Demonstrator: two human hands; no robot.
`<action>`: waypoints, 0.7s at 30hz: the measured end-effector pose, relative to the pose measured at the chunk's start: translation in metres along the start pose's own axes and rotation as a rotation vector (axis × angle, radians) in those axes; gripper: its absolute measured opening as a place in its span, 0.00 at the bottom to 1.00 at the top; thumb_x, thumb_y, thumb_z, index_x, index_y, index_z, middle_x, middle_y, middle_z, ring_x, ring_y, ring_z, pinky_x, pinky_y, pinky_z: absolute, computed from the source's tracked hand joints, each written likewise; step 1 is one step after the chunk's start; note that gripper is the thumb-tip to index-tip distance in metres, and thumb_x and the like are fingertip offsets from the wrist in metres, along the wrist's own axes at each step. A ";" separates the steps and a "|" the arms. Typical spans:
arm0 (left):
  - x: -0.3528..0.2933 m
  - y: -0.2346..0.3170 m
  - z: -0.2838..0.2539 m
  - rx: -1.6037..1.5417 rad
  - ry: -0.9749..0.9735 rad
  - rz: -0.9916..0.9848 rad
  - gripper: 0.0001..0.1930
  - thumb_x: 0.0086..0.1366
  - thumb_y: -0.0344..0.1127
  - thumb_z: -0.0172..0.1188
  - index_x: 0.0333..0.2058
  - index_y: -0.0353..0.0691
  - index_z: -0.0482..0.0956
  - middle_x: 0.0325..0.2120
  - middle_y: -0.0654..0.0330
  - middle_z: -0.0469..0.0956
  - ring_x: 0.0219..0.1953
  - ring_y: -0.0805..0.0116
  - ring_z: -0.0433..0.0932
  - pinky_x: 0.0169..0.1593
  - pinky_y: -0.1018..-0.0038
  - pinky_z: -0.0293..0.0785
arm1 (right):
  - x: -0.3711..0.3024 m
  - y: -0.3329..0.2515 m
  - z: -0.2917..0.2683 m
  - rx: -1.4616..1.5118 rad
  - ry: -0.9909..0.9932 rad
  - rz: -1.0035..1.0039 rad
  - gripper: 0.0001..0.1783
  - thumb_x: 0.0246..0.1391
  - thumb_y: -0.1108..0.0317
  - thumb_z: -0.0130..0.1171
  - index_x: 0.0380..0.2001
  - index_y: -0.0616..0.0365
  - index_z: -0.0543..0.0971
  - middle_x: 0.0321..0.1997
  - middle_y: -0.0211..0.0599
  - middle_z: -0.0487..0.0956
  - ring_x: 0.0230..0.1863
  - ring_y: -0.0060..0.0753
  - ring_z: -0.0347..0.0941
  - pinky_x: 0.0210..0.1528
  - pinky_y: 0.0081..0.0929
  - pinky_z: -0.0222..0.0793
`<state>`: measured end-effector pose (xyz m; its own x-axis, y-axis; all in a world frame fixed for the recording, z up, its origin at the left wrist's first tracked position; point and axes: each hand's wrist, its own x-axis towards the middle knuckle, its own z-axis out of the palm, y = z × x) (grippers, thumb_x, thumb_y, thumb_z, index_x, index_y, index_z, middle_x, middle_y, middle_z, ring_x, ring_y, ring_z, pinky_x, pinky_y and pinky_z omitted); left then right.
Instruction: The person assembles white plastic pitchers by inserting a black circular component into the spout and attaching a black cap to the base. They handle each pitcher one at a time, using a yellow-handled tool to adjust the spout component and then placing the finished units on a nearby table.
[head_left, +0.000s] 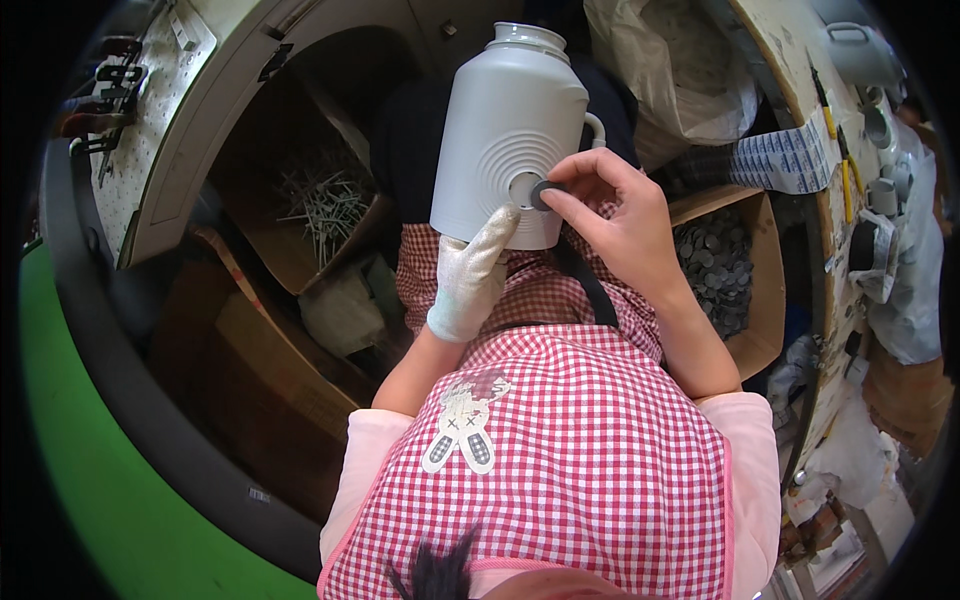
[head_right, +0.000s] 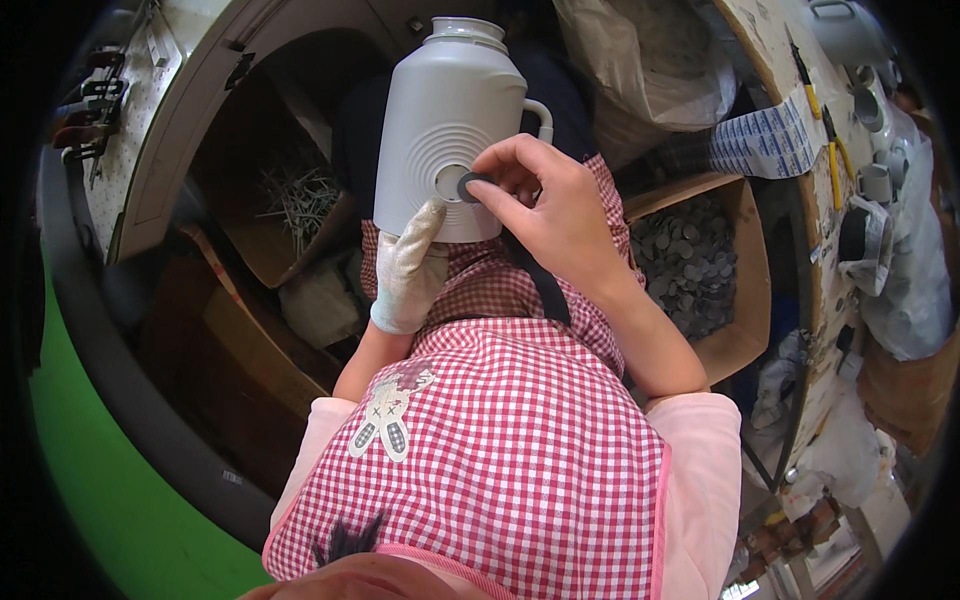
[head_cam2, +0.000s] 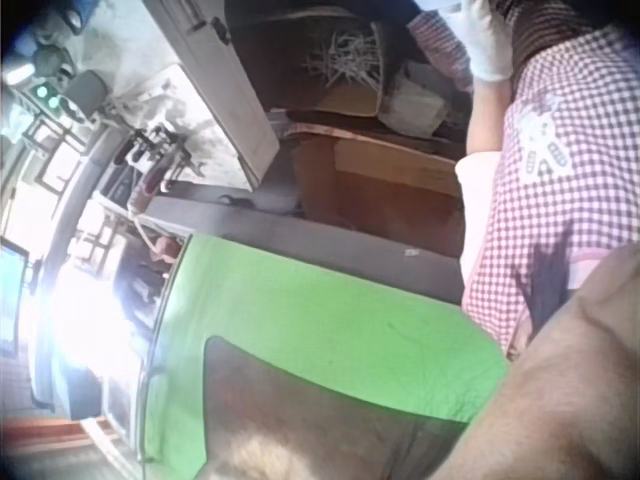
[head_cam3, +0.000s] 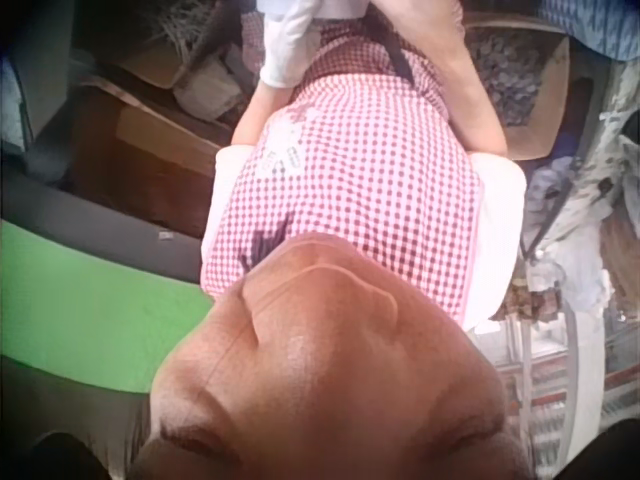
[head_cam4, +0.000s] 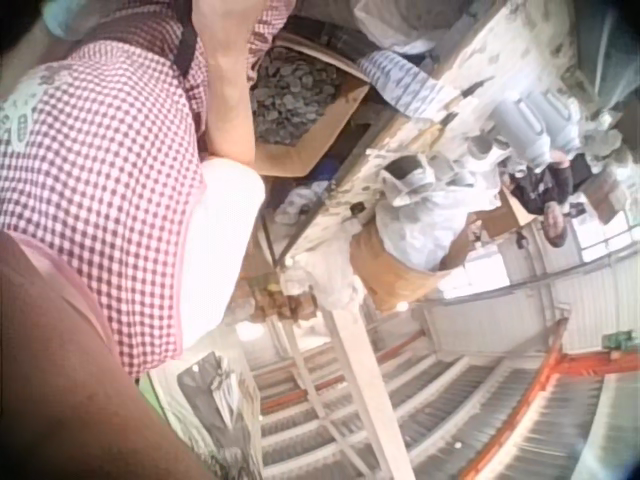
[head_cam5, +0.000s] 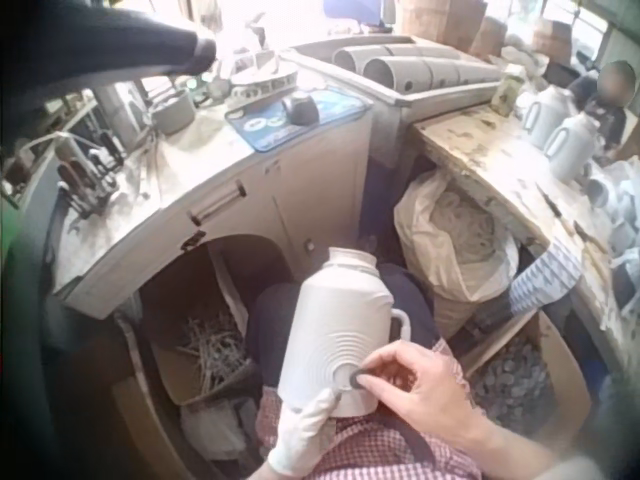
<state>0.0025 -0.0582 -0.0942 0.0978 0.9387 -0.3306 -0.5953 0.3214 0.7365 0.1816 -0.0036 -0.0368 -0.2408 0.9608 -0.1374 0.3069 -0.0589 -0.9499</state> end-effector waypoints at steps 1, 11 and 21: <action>0.000 0.000 -0.001 0.042 -0.027 0.015 0.19 0.78 0.33 0.52 0.64 0.36 0.70 0.58 0.58 0.76 0.58 0.70 0.77 0.62 0.71 0.76 | -0.001 -0.001 -0.001 -0.032 0.001 -0.008 0.13 0.61 0.76 0.65 0.49 0.63 0.81 0.40 0.30 0.84 0.37 0.15 0.79 0.40 0.14 0.75; 0.003 0.001 -0.005 -0.183 -0.065 -0.109 0.22 0.77 0.34 0.53 0.66 0.37 0.67 0.59 0.57 0.75 0.59 0.67 0.78 0.64 0.68 0.76 | 0.000 -0.007 0.007 0.187 0.066 0.259 0.11 0.62 0.74 0.67 0.47 0.63 0.82 0.36 0.31 0.85 0.37 0.17 0.82 0.36 0.17 0.78; -0.002 -0.014 -0.010 -0.064 -0.072 -0.006 0.18 0.76 0.27 0.54 0.63 0.40 0.71 0.58 0.58 0.75 0.58 0.70 0.77 0.61 0.75 0.75 | -0.006 0.019 0.012 0.169 0.142 0.148 0.08 0.63 0.68 0.69 0.33 0.59 0.80 0.28 0.21 0.78 0.28 0.10 0.67 0.31 0.12 0.62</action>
<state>0.0026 -0.0655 -0.1097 0.1576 0.9441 -0.2896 -0.6438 0.3206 0.6948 0.1779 -0.0136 -0.0569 -0.0691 0.9662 -0.2485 0.1684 -0.2342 -0.9575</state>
